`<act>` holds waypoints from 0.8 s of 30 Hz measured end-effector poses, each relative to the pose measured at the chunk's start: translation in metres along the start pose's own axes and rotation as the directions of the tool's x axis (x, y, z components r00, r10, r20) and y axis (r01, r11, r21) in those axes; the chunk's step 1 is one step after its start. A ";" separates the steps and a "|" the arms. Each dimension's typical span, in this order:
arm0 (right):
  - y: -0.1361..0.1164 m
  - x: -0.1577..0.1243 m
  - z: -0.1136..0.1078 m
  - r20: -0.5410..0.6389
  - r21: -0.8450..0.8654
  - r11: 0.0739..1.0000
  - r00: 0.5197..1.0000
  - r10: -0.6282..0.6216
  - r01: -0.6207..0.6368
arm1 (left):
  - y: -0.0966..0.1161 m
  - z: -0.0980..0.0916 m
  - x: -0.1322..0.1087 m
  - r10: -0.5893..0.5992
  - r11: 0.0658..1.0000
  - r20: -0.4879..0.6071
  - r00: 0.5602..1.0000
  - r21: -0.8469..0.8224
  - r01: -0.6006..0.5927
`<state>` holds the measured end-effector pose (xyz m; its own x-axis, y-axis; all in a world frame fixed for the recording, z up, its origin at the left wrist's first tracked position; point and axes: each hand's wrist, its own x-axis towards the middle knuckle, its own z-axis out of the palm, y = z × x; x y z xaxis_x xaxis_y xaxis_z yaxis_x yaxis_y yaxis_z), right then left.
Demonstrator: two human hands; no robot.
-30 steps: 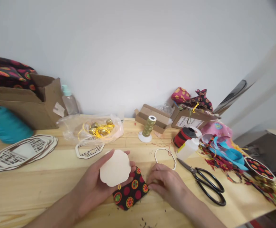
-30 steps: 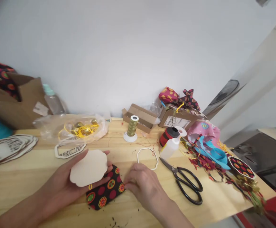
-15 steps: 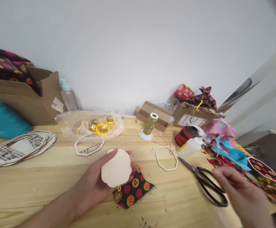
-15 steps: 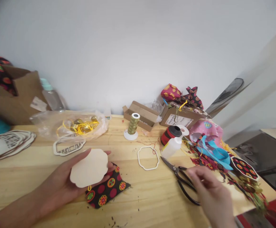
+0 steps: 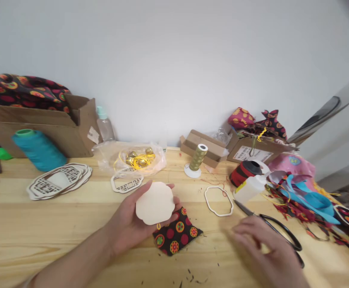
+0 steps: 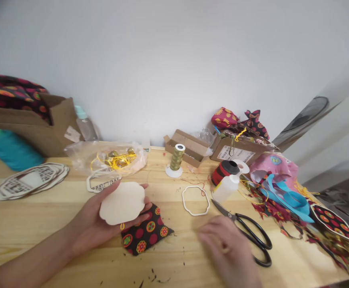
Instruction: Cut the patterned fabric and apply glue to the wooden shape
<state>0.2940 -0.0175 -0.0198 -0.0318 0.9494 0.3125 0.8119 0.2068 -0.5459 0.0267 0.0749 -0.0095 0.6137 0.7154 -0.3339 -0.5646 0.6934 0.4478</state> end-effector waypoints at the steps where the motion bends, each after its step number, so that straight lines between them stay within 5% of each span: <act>1: -0.013 0.004 0.014 0.064 0.068 0.996 0.996 -0.065 0.061 | 0.000 -0.001 0.000 -0.011 1.000 0.003 1.000 0.001 0.011; 3: -0.033 0.016 0.035 0.153 0.163 0.973 0.970 -0.188 0.163 | -0.001 -0.002 0.001 -0.028 1.000 0.022 0.999 0.007 0.028; 6: -0.050 0.032 0.052 0.255 0.153 0.972 0.943 -0.213 0.178 | -0.003 -0.002 0.002 -0.045 0.999 0.067 0.997 0.012 0.044; 15: -0.061 0.045 0.062 0.456 0.015 0.945 0.839 -0.296 0.326 | -0.006 -0.004 0.007 -0.081 0.997 0.109 0.991 0.007 0.081; 24: -0.039 0.015 0.047 0.163 0.351 0.906 0.937 -0.309 0.237 | -0.008 -0.002 0.006 -0.079 0.996 -0.012 0.997 0.049 0.080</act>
<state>0.2345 -0.0005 -0.0309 -0.3756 0.8644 0.3343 0.5233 0.4955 -0.6932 0.0337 0.0736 -0.0165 0.6500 0.6591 -0.3783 -0.4862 0.7432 0.4596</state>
